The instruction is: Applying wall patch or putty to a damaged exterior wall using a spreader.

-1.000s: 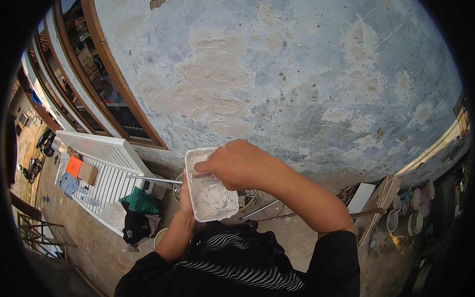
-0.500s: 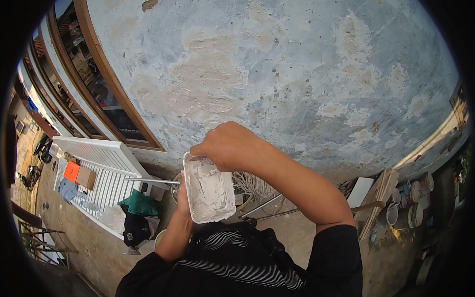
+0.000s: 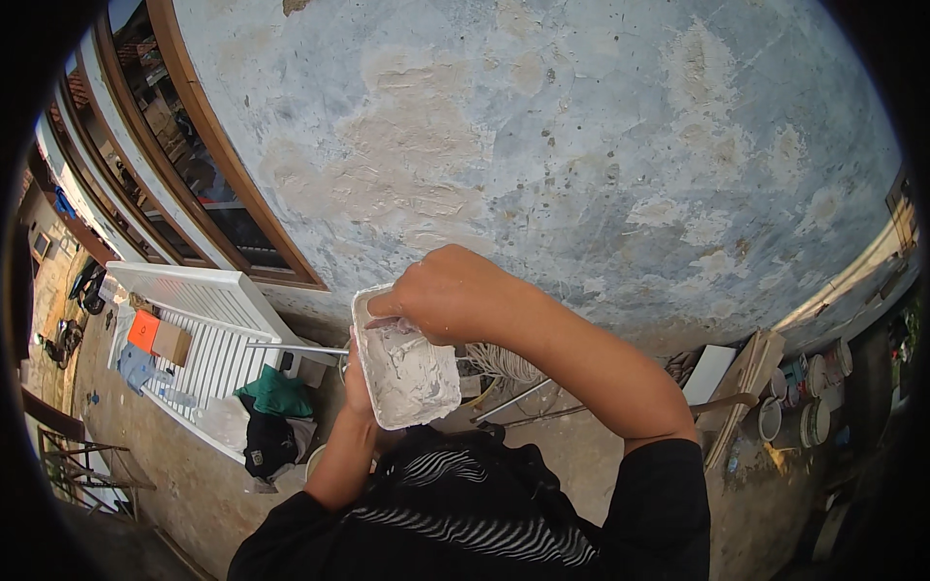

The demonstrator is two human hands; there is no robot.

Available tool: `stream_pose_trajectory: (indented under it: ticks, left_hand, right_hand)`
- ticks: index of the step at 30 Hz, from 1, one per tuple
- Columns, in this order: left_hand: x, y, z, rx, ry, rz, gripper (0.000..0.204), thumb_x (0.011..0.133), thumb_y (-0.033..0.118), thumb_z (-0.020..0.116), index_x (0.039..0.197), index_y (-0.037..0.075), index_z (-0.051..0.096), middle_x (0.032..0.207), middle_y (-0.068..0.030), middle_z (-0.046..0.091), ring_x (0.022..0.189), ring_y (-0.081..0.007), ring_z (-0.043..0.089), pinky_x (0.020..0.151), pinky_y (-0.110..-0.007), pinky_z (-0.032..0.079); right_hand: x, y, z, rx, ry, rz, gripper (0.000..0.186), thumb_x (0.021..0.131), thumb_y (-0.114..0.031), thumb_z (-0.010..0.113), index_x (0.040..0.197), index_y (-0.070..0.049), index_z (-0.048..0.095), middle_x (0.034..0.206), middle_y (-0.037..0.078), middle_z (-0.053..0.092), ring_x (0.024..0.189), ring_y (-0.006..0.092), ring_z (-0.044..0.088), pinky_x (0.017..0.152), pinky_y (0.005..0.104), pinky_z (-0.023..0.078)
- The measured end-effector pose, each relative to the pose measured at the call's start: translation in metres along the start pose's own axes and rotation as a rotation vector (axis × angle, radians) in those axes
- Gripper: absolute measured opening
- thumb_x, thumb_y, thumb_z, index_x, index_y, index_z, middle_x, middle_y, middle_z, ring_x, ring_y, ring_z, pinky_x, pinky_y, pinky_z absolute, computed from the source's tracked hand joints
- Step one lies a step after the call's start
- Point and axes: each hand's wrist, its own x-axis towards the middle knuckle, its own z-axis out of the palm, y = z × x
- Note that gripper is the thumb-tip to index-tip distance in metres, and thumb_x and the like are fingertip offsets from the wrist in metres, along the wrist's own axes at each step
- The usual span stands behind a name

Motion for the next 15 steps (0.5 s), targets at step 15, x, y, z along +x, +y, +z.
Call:
stream_pose_trajectory:
  ticks: [15]
  left_hand:
    - [-0.002, 0.003, 0.011, 0.002, -0.025, 0.037, 0.069, 0.103, 0.057, 0.03, 0.149, 0.006, 0.037, 0.143, -0.0152, 0.05, 0.127, -0.0302, 0.055, 0.107, -0.046, 0.046]
  right_hand:
    - [0.006, -0.013, -0.016, 0.014, 0.118, 0.148, 0.024, 0.076, -0.01, 0.066, 0.098, -0.019, 0.067, 0.076, 0.007, 0.069, 0.073, 0.0327, 0.068, 0.058, 0.0454, 0.049]
